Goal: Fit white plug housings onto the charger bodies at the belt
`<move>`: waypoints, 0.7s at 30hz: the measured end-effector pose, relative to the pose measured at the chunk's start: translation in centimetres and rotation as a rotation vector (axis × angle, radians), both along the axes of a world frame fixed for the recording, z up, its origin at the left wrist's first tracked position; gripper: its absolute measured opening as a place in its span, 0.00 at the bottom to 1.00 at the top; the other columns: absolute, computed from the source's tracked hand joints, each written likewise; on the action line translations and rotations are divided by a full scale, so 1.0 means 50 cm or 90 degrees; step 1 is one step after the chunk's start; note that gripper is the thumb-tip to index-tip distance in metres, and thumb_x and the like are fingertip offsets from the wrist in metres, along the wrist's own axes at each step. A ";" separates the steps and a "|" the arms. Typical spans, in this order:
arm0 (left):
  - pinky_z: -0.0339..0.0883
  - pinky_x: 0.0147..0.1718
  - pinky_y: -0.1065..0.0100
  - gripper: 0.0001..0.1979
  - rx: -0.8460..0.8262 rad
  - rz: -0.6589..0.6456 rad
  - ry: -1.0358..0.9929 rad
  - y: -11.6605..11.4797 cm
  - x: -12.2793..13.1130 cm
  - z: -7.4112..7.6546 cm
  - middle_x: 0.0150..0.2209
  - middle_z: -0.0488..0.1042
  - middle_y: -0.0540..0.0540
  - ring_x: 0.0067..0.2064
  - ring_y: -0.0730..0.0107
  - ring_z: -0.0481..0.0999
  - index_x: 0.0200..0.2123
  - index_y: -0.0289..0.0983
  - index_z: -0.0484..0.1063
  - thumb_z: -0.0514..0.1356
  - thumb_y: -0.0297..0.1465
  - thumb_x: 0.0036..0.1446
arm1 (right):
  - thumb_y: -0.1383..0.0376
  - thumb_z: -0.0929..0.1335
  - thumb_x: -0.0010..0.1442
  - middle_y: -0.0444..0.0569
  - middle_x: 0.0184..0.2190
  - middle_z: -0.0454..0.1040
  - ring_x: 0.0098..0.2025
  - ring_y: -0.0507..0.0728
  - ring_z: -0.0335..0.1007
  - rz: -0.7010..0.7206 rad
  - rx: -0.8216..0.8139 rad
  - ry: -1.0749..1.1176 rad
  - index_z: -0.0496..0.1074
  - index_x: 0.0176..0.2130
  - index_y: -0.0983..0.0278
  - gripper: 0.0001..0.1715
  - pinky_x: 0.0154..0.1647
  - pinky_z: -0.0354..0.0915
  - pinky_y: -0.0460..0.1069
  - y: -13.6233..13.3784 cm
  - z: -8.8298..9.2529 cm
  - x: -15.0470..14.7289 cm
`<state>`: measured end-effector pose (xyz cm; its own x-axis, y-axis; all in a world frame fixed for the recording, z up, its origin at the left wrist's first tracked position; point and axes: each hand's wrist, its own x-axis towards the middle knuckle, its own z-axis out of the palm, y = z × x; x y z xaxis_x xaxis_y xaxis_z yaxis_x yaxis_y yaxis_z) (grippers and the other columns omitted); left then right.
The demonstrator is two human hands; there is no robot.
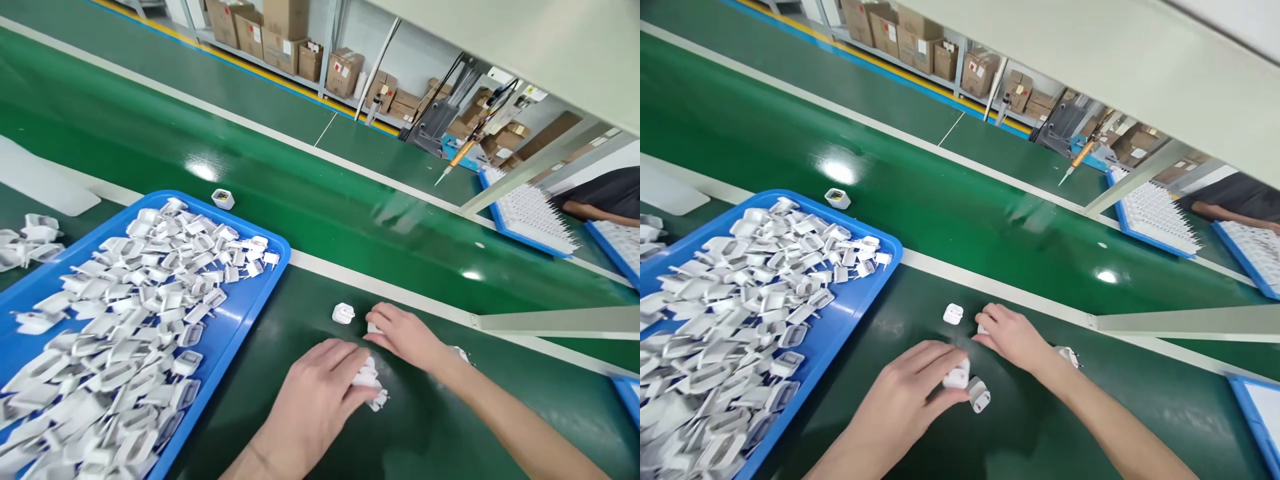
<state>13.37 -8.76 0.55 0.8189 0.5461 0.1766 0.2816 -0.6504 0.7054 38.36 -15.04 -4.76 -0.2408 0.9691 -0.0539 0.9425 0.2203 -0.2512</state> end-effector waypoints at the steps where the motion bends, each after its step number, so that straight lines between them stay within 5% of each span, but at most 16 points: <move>1: 0.76 0.45 0.66 0.14 0.009 0.023 -0.008 -0.002 -0.027 0.000 0.46 0.80 0.50 0.46 0.65 0.79 0.50 0.42 0.74 0.66 0.32 0.62 | 0.57 0.68 0.71 0.55 0.46 0.73 0.45 0.63 0.74 0.028 0.011 -0.008 0.69 0.50 0.61 0.13 0.43 0.74 0.56 -0.003 0.000 -0.016; 4: 0.79 0.42 0.66 0.11 0.035 0.080 -0.001 -0.015 -0.090 -0.017 0.46 0.80 0.47 0.45 0.63 0.81 0.51 0.43 0.74 0.60 0.34 0.67 | 0.53 0.70 0.68 0.58 0.49 0.73 0.47 0.67 0.75 -0.003 0.033 0.008 0.66 0.57 0.62 0.24 0.42 0.77 0.59 -0.024 0.033 -0.043; 7: 0.80 0.38 0.64 0.12 0.070 0.105 0.034 -0.035 -0.109 -0.032 0.43 0.80 0.46 0.42 0.62 0.81 0.49 0.41 0.75 0.54 0.36 0.71 | 0.51 0.64 0.72 0.59 0.50 0.73 0.47 0.65 0.76 -0.062 0.080 0.102 0.63 0.59 0.63 0.24 0.41 0.77 0.58 -0.053 0.100 -0.083; 11: 0.81 0.39 0.64 0.12 0.166 0.063 0.021 -0.052 -0.082 -0.024 0.40 0.80 0.44 0.40 0.62 0.81 0.45 0.35 0.76 0.52 0.29 0.70 | 0.54 0.65 0.72 0.54 0.37 0.75 0.34 0.61 0.73 0.082 0.121 0.102 0.70 0.46 0.63 0.15 0.30 0.72 0.55 -0.068 0.162 -0.172; 15: 0.81 0.38 0.64 0.11 0.215 0.040 -0.015 -0.047 -0.055 -0.001 0.39 0.80 0.44 0.39 0.63 0.80 0.43 0.33 0.76 0.53 0.25 0.69 | 0.69 0.64 0.72 0.48 0.29 0.71 0.27 0.56 0.66 0.105 0.110 0.143 0.70 0.39 0.63 0.07 0.26 0.66 0.52 -0.062 0.165 -0.199; 21: 0.81 0.46 0.62 0.11 0.221 0.003 -0.009 -0.044 -0.050 0.024 0.44 0.81 0.44 0.44 0.61 0.81 0.47 0.35 0.76 0.55 0.30 0.69 | 0.68 0.64 0.73 0.48 0.35 0.77 0.30 0.56 0.72 0.034 0.131 0.326 0.67 0.49 0.61 0.05 0.30 0.72 0.52 -0.075 0.149 -0.158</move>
